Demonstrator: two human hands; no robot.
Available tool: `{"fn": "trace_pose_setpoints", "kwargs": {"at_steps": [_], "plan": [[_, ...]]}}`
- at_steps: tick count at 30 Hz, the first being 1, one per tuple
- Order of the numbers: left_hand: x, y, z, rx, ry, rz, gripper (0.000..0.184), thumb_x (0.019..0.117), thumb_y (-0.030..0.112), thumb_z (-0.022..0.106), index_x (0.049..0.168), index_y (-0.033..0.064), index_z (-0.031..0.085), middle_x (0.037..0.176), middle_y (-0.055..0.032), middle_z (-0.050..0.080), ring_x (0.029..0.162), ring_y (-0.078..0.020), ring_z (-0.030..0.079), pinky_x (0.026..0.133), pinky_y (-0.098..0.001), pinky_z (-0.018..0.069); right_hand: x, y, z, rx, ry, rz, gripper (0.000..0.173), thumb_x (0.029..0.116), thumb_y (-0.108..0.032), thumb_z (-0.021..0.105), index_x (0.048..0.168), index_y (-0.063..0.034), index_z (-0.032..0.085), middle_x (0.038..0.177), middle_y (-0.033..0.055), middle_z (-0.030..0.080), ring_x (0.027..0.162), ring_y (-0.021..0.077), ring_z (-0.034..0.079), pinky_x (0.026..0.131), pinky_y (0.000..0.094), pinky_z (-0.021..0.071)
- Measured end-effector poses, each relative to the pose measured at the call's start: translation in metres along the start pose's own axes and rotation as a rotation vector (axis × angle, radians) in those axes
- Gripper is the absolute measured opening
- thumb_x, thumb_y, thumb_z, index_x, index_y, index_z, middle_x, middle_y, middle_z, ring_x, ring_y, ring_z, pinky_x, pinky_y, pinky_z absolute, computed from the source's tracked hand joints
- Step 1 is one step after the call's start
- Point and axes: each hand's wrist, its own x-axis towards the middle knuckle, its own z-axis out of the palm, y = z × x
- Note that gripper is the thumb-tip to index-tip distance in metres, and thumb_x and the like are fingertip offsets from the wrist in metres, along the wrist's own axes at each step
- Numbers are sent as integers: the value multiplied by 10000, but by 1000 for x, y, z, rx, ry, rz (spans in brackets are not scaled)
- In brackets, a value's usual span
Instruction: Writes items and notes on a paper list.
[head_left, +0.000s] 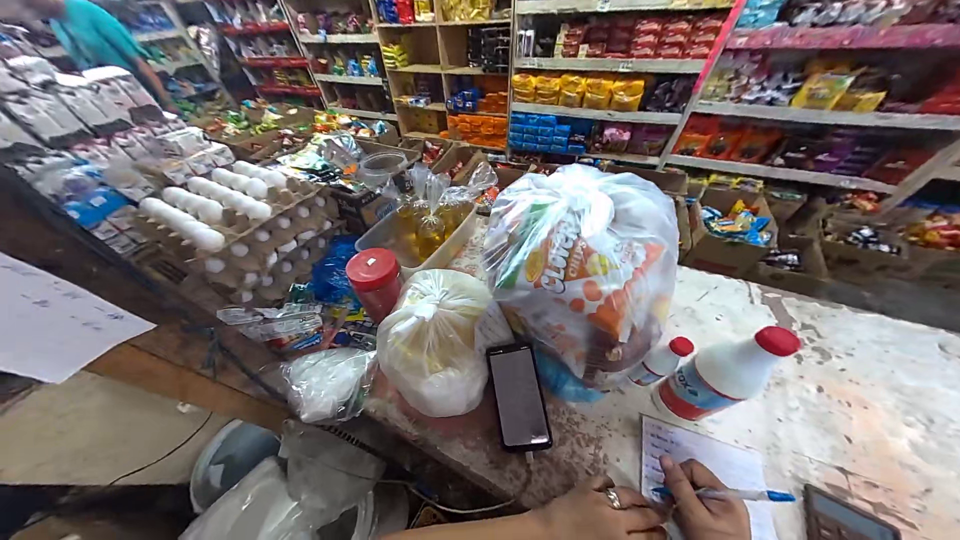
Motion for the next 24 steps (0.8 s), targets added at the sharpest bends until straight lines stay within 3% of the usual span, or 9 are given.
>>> {"fn": "trace_pose_setpoints", "kwargs": {"at_steps": [7,14,21,24], "plan": [[0,2,0,-4,-15,-10,511,908,390,726,1289,53,675,1378,-124,647,1339,-314,560,1053,-555,444,0,3,-1,-41,14,-10,328,938,-296,681,675,-167,533,550,-146,475,467,-81,447,450,116,382],[2,-1,3,0,-16,-3,518,910,408,715,1282,49,680,1369,-114,656,1336,-305,562,1053,-534,441,1,5,-1,-9,22,12,312,927,-241,700,672,-172,533,548,-140,486,468,-68,457,452,125,393],[3,1,3,41,5,-30,504,908,457,703,1253,90,696,1345,-90,676,1310,-294,593,1024,-564,479,3,-1,-4,-50,-2,61,220,916,-175,709,746,-74,612,673,-87,579,607,-42,543,601,159,482],[3,1,7,70,3,-25,504,926,477,663,1259,100,692,1355,-87,672,1304,-290,602,1021,-554,495,5,-1,-8,-98,-18,87,256,907,-180,729,710,-73,603,639,-76,580,587,-37,540,594,167,477]]}}
